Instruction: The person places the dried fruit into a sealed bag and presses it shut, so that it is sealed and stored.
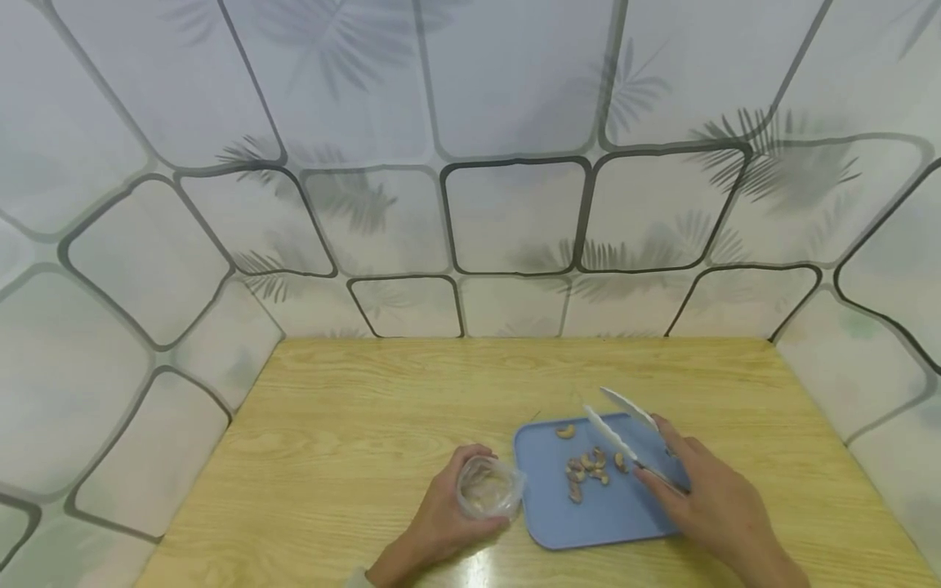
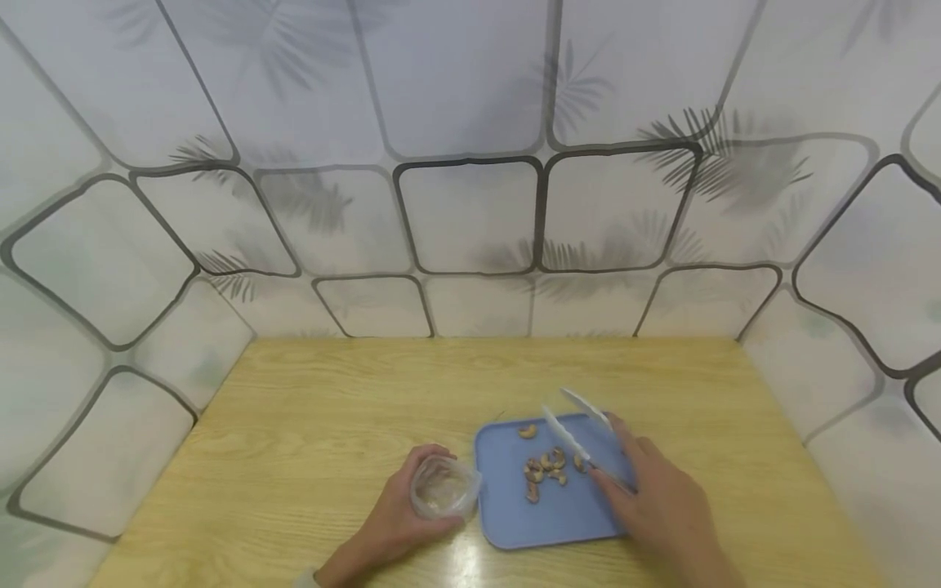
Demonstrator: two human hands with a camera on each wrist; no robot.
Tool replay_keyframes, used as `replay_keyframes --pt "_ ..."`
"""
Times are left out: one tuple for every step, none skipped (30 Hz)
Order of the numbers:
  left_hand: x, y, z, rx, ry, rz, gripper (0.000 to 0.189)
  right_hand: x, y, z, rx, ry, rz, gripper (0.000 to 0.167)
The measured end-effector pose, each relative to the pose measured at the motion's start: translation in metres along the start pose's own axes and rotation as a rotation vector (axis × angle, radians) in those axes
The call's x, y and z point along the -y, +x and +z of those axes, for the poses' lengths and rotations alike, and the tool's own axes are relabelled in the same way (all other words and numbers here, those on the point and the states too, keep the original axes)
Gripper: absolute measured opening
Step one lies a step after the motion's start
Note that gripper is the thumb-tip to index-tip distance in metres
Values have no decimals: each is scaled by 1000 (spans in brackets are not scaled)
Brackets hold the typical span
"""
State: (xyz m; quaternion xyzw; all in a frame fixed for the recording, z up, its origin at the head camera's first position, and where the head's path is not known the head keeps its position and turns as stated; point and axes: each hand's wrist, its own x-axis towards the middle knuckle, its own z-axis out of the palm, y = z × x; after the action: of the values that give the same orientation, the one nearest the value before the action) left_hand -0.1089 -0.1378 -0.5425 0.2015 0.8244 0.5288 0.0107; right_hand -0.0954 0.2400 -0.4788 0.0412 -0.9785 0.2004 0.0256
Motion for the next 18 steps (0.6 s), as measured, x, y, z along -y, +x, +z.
replay_keyframes --pt "0 0 0 2 -1 -5 87 1 0 0 2 -2 -6 87" --pt "0 0 0 3 -2 -8 87 3 0 0 1 -5 -13 86" --pt "0 0 0 5 0 -10 87 4 1 0 6 -7 -17 86" --pt "1 0 1 4 1 -10 87 5 1 -1 14 -11 -20 85" --pt "1 0 1 4 3 -9 87 6 2 -1 23 -15 -23 84" --pt "1 0 1 5 5 -7 87 7 2 -1 31 -21 -26 83" --pt "1 0 1 4 7 -4 87 7 2 -1 34 -25 -31 82" --pt "2 0 1 4 10 3 87 8 3 0 36 -27 -35 81" --pt "2 0 1 2 15 9 87 8 3 0 40 -28 -43 80" --pt "2 0 0 1 18 18 87 9 3 0 43 -27 -50 79" --pt "2 0 0 -1 20 22 87 10 4 0 46 -27 -59 78" --pt "2 0 0 -3 23 28 87 11 4 0 47 -23 -68 76" --pt "2 0 0 -5 25 32 87 12 5 0 54 -20 -76 75" --pt "2 0 0 -7 27 34 87 13 6 -1 65 -19 -80 75" --pt "2 0 0 -9 29 36 87 14 8 -1 78 -21 -84 74" --pt "3 0 0 -9 28 36 86 15 9 -2 92 -23 -84 74" --pt "3 0 0 -9 28 32 86 16 11 -3 108 -28 -87 74" --pt "3 0 1 -9 28 32 86 16 12 -3 121 -33 -88 75"
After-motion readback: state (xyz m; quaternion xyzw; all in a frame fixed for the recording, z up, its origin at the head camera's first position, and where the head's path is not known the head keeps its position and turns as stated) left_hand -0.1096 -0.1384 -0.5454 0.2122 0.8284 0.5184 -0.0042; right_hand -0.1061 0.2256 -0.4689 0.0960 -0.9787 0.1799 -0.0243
